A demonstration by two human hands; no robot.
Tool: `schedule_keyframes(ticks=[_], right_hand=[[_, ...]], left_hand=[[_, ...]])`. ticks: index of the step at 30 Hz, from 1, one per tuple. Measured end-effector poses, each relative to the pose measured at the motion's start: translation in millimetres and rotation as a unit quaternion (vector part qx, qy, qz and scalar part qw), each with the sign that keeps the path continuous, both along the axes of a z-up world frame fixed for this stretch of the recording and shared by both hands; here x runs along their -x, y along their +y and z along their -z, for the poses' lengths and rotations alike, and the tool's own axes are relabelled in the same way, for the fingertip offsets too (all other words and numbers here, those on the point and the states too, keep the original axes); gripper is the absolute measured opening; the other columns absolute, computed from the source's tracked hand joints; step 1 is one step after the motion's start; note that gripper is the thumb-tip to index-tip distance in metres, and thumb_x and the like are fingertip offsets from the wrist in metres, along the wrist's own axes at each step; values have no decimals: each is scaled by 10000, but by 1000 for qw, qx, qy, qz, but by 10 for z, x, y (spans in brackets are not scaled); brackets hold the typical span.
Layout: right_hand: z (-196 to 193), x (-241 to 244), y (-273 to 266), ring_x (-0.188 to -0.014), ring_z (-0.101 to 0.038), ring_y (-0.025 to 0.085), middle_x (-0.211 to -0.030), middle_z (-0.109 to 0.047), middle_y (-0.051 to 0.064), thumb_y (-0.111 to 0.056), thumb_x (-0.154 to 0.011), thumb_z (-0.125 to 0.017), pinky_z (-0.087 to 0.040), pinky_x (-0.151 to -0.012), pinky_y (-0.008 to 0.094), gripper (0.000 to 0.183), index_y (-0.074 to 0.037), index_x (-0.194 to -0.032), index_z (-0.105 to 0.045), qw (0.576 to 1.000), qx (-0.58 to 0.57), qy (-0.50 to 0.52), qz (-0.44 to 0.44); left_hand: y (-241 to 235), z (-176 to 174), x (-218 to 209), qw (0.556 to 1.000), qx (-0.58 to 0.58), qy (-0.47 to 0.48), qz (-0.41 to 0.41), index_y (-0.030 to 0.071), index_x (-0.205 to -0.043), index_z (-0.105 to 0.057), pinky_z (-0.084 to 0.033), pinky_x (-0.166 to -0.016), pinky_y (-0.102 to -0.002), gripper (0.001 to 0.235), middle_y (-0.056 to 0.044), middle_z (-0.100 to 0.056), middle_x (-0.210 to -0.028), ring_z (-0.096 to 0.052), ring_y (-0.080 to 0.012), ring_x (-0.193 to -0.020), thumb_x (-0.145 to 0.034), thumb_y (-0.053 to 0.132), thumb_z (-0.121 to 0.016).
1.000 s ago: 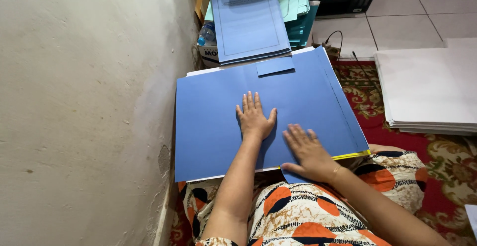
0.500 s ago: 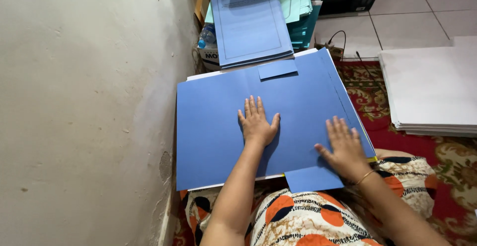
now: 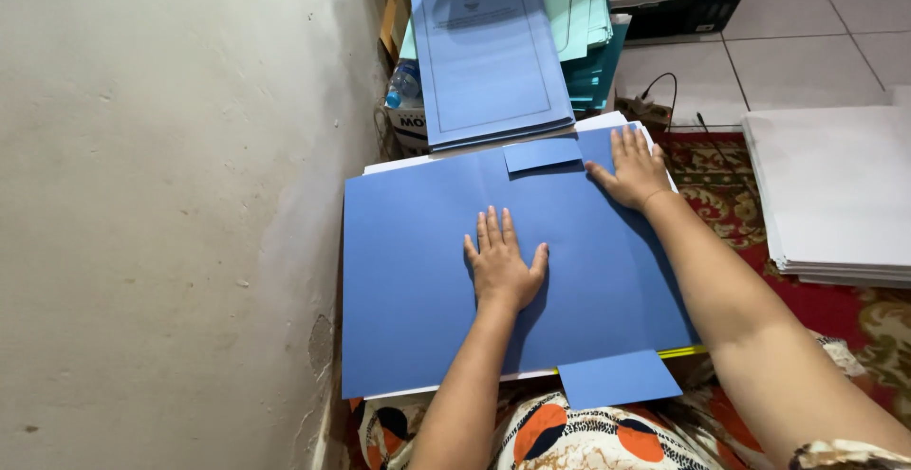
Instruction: Assembling document sets by placing blue folders onto white folders and smoothing them out by hand.
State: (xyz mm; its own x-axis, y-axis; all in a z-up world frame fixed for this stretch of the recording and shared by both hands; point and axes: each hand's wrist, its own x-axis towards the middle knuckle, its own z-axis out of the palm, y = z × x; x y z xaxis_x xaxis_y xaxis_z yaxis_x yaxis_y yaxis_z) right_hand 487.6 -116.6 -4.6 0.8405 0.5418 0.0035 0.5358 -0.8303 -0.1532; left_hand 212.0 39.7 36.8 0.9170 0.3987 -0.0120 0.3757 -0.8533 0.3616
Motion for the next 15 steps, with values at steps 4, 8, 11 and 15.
schedule_keyframes(ticks=[4,8,11,15], right_hand=[[42,4,-11,-1604,-114,328,-1731,-167,156,-815,-993,-204,-111,-1259,595,977,-108,-1667,-175,1000,3,1,9],[33,451,-302,-1587,-182,352,-1710,-230,183,-790,-1000,-224,-165,-1245,593,961,-84,-1652,-223,1000,12,-15,-9],[-68,1153,-720,-1565,-240,380,-1680,-290,215,-732,-1012,-279,-224,-1225,602,917,-60,-1635,-261,999,18,-40,-25],[-13,1955,-1260,-1557,-253,390,-1666,-307,209,-729,-998,-291,-246,-1216,599,909,-75,-1629,-261,998,37,-48,-9]], left_hand=[[-26,-24,8,1000,-4,-3,-6,34,-1590,-262,-128,-1199,-626,887,-233,-237,-1655,-156,-358,-1560,-941,619,-419],[-33,-24,1,1000,-15,-5,-17,46,-1593,-257,-135,-1205,-615,887,-218,-243,-1658,-162,-344,-1562,-938,625,-407],[-46,-5,7,1000,-16,-1,-18,51,-1597,-249,-132,-1208,-616,890,-213,-236,-1663,-158,-340,-1565,-938,630,-396],[-40,33,-1,1000,-22,0,-17,50,-1598,-245,-124,-1207,-622,885,-215,-233,-1663,-158,-343,-1564,-944,627,-393]])
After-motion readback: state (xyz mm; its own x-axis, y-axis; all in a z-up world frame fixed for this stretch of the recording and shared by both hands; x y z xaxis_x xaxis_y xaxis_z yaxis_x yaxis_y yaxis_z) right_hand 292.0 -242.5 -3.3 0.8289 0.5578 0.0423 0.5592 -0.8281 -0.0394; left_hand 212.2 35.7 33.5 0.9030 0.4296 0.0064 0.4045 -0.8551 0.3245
